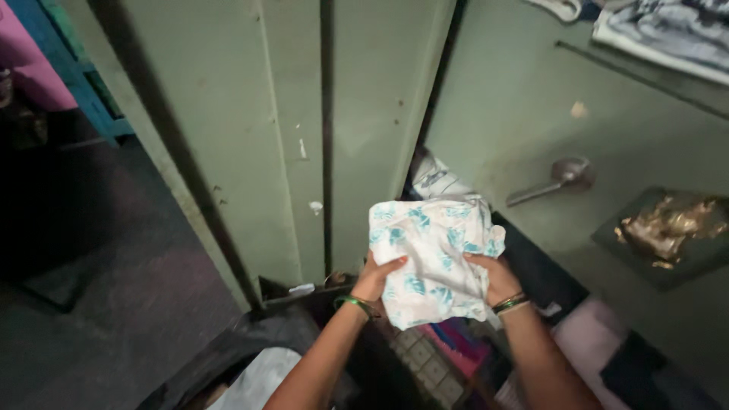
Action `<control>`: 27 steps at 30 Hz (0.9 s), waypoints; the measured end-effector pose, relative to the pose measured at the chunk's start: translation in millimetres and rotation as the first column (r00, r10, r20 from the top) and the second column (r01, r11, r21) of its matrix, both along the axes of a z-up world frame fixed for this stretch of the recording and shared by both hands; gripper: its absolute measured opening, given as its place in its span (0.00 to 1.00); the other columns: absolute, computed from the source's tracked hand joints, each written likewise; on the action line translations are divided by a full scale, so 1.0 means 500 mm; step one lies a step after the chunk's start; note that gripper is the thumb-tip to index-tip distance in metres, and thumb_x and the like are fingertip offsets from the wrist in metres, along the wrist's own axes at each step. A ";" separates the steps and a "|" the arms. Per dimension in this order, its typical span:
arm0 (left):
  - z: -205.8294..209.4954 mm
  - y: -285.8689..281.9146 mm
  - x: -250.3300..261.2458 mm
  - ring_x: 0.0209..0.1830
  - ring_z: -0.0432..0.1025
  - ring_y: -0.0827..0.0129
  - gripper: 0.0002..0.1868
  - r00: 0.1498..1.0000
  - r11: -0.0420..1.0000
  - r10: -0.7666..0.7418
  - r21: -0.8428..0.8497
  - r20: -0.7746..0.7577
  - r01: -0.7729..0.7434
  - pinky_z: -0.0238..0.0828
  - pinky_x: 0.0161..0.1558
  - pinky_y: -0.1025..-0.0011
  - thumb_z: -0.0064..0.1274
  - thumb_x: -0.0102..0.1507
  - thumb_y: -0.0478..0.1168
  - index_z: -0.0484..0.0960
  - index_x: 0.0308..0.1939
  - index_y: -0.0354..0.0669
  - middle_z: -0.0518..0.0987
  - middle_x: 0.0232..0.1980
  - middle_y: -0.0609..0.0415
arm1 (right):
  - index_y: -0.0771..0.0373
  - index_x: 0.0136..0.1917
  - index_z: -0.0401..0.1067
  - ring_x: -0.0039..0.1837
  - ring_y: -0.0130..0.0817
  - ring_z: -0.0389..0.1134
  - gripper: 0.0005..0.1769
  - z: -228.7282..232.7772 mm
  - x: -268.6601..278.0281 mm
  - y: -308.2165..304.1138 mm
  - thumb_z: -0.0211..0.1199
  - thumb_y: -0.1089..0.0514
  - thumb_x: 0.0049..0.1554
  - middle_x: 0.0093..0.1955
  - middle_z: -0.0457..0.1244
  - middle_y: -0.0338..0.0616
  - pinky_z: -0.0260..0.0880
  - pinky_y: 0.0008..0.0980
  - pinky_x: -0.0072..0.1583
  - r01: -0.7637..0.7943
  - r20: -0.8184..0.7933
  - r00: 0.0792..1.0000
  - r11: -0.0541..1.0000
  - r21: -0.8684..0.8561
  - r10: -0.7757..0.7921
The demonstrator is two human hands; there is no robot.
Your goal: The person removes folded garments, including jeans and shirts, from a black and red duffel bag and places them into different shelves of a green metal closet.
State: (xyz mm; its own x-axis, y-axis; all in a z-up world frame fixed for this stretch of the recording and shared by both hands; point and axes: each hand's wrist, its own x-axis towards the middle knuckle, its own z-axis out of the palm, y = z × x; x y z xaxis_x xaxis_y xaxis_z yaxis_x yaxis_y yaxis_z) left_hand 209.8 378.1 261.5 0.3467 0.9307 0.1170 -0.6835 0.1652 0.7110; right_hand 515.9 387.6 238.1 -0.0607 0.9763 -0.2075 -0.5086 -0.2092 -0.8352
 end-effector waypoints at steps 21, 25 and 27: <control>0.049 0.338 0.354 0.58 0.74 0.56 0.52 0.944 0.947 0.320 0.061 -0.077 -0.316 0.76 0.55 0.61 0.56 0.50 0.22 0.50 0.76 0.40 0.74 0.63 0.42 | 0.72 0.71 0.64 0.69 0.49 0.63 0.32 0.050 0.253 0.410 0.54 0.47 0.62 0.69 0.62 0.59 0.60 0.44 0.71 0.513 0.424 0.650 0.776 0.367 -0.630; -0.009 0.412 0.391 0.67 0.70 0.56 0.55 0.827 0.861 0.506 0.201 -0.244 -0.467 0.68 0.65 0.65 0.63 0.53 0.28 0.43 0.77 0.34 0.71 0.69 0.42 | 0.71 0.72 0.63 0.72 0.50 0.60 0.34 0.032 0.244 0.448 0.53 0.43 0.62 0.71 0.60 0.60 0.57 0.43 0.73 0.478 0.590 0.505 0.774 0.416 -0.630; -0.016 0.420 0.400 0.69 0.67 0.57 0.58 0.753 0.837 0.545 0.187 -0.369 -0.514 0.64 0.67 0.66 0.66 0.54 0.31 0.38 0.77 0.33 0.69 0.70 0.41 | 0.70 0.72 0.62 0.73 0.50 0.59 0.36 0.020 0.248 0.446 0.52 0.41 0.63 0.72 0.60 0.60 0.56 0.43 0.74 0.480 0.672 0.367 0.750 0.456 -0.643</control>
